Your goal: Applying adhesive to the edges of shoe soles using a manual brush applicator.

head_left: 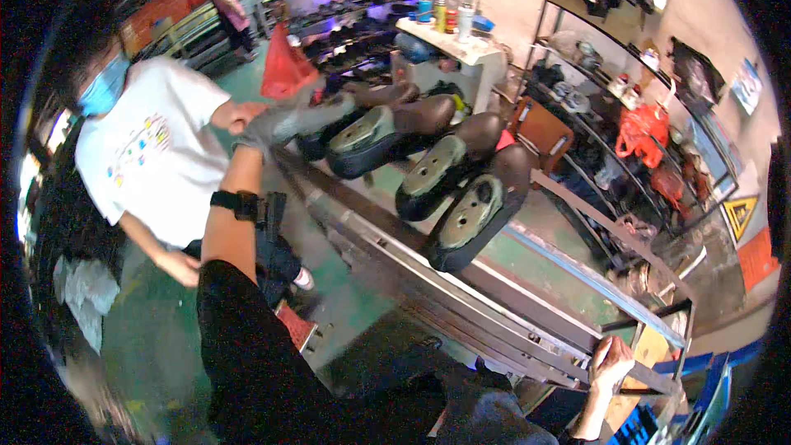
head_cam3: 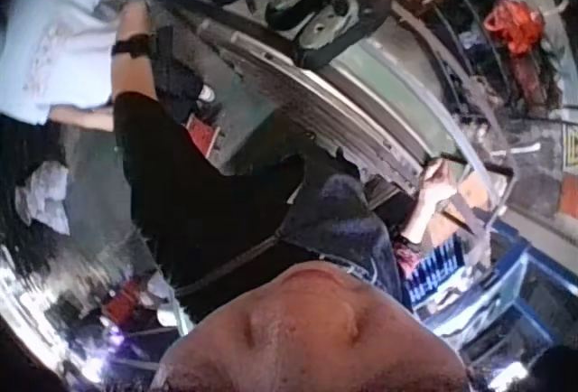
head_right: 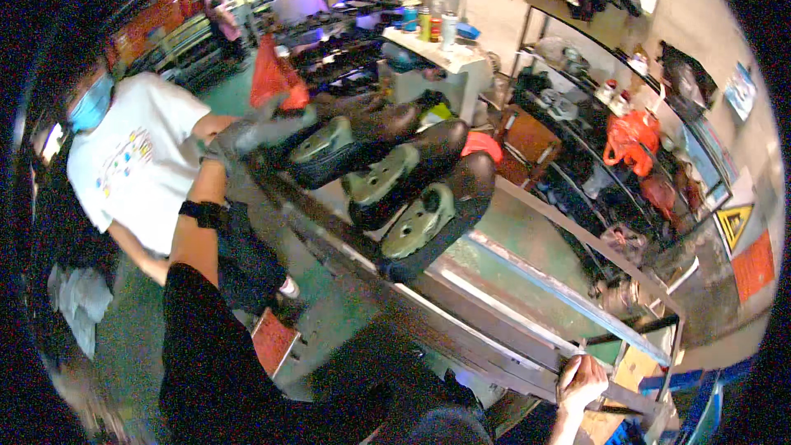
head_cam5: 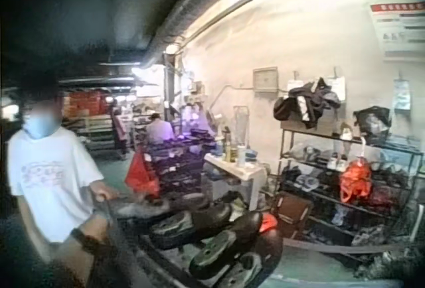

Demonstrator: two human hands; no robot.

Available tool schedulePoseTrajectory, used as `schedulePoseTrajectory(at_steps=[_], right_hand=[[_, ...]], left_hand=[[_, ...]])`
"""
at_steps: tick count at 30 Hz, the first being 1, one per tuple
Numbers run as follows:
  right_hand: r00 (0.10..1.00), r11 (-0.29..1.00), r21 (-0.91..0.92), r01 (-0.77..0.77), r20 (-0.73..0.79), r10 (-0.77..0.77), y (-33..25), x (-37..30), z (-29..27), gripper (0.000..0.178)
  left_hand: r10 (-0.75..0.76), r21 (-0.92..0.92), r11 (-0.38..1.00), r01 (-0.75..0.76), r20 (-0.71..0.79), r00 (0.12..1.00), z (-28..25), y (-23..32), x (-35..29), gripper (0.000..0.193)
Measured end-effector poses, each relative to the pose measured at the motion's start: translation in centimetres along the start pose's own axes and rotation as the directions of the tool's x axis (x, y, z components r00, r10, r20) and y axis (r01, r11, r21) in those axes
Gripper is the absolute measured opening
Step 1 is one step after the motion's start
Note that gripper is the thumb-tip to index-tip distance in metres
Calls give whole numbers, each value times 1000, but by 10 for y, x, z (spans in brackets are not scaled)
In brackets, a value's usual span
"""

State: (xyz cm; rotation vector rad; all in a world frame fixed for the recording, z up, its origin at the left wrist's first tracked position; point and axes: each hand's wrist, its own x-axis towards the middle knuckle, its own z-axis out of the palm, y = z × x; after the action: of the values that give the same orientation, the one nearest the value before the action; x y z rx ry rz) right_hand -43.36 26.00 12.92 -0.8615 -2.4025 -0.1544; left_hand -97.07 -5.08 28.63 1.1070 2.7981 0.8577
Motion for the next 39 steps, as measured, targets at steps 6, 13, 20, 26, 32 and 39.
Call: schedulePoseTrajectory(at_steps=[6,13,20,26,32,39], right_hand=[[983,986,86,-140,134,128,-7,24,-8,30],[842,430,745,-511,535,74,-80,90,16,46],[650,-358,739,-571,673,352,-97,114,31,64],[688,-446,792,-417,596,415,-98,175,35,31],[586,-673,582,-457,766,264,-108,199,49,53],[658,-896,312,-317,753,29,-106,179,70,50]], left_hand=[[73,-213,977,-34,180,981,50,-10,28,68],[16,-362,931,43,159,987,90,91,-7,70],[102,-828,-19,561,556,825,145,91,18,49],[172,-816,-74,573,556,813,147,113,26,44],[271,-767,-221,603,545,793,141,137,26,41],[192,-831,-280,481,442,876,148,141,10,41]])
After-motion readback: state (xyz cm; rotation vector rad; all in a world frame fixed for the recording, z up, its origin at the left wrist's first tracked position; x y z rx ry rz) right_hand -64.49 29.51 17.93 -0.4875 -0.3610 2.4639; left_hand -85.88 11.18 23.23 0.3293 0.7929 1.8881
